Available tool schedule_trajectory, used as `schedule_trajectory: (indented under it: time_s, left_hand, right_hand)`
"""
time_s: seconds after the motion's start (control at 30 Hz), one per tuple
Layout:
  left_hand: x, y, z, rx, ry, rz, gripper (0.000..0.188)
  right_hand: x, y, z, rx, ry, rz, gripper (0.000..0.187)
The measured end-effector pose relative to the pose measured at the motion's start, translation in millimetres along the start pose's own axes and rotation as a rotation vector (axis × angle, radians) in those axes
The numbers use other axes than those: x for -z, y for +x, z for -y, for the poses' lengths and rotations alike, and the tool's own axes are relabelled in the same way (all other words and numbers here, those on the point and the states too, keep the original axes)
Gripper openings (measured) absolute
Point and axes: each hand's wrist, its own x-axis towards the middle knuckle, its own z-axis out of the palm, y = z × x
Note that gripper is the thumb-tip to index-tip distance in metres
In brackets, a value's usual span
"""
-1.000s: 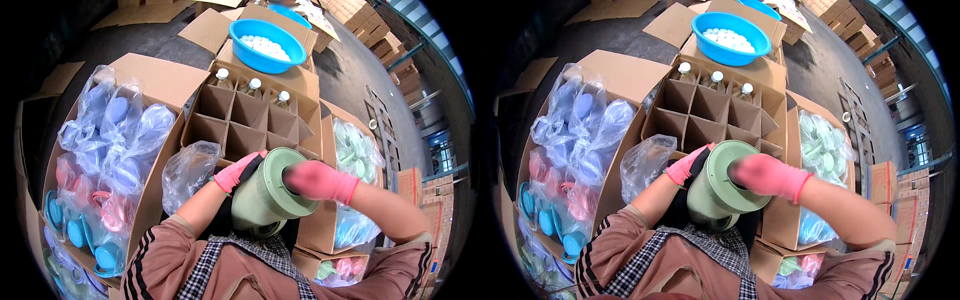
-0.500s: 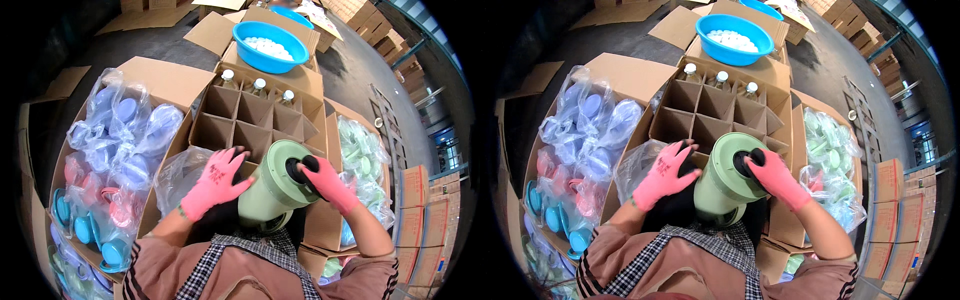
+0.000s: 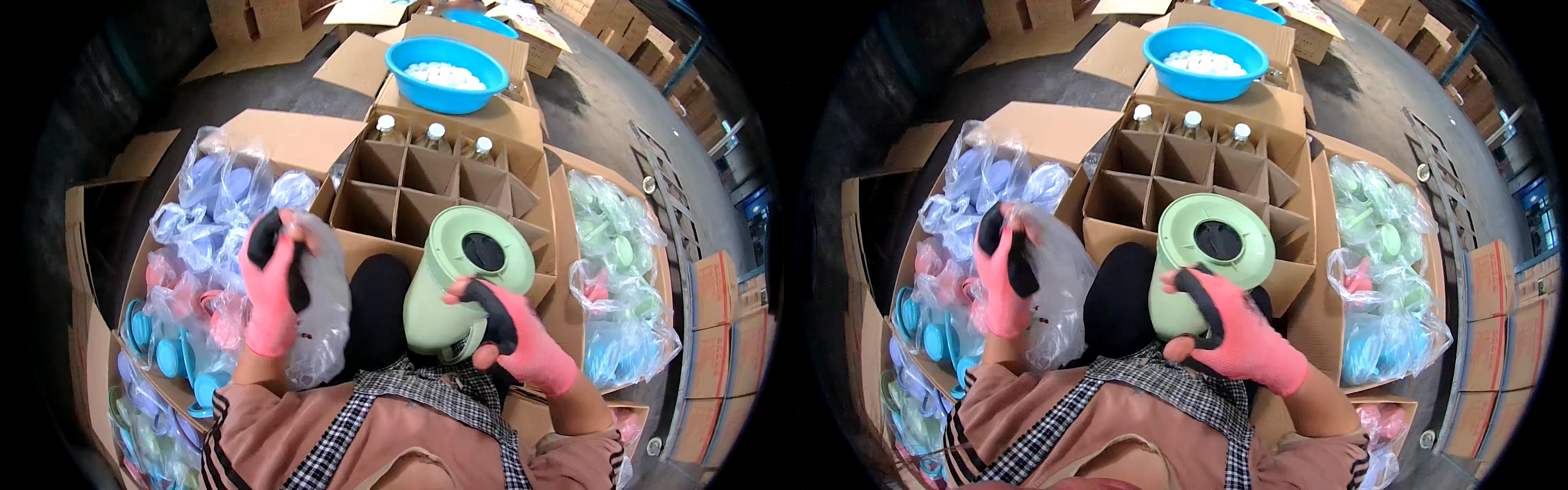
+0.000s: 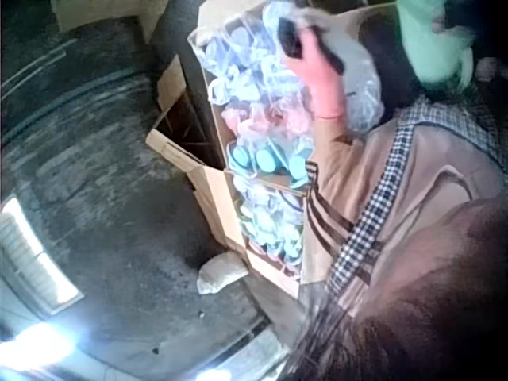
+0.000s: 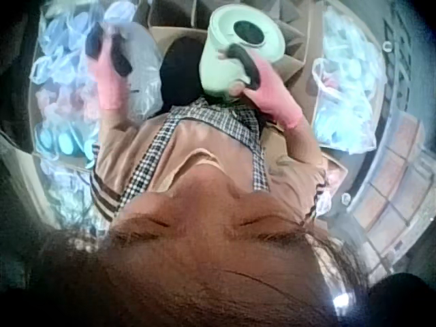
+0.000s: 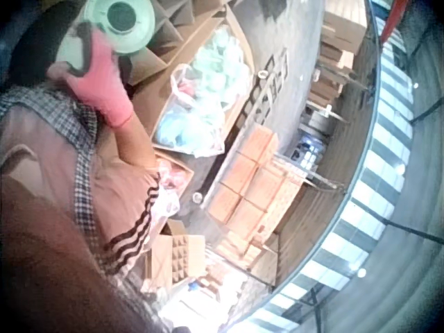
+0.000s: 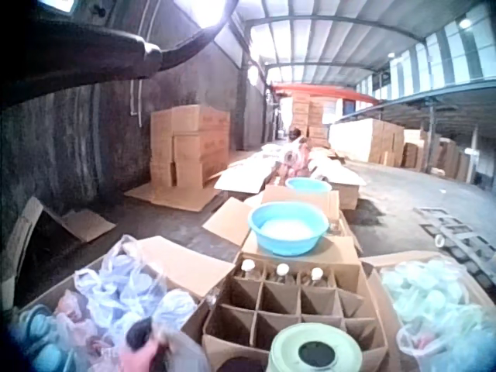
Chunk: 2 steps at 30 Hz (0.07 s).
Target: The person assembles plastic pitchers by inserting stainless steel inner liners into the plastic bodies and securing the lids. They handle multiple pitchers in pink and green colors, removing them from plastic bags and placing them into cardboard boxes.
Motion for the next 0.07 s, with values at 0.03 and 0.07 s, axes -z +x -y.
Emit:
schedule_trajectory:
  time_s: [0.03,0.07]
  left_hand:
    - [-8.7,-10.0,-4.1,-0.259,0.29,0.088,0.009]
    - [-11.1,-9.6,-8.0,-0.275,0.288,0.092,0.009]
  right_hand:
    - [-1.0,4.8,-1.3,0.038,0.153,-0.022,0.055]
    - [-3.7,12.4,-4.1,0.082,0.311,-0.028,0.061]
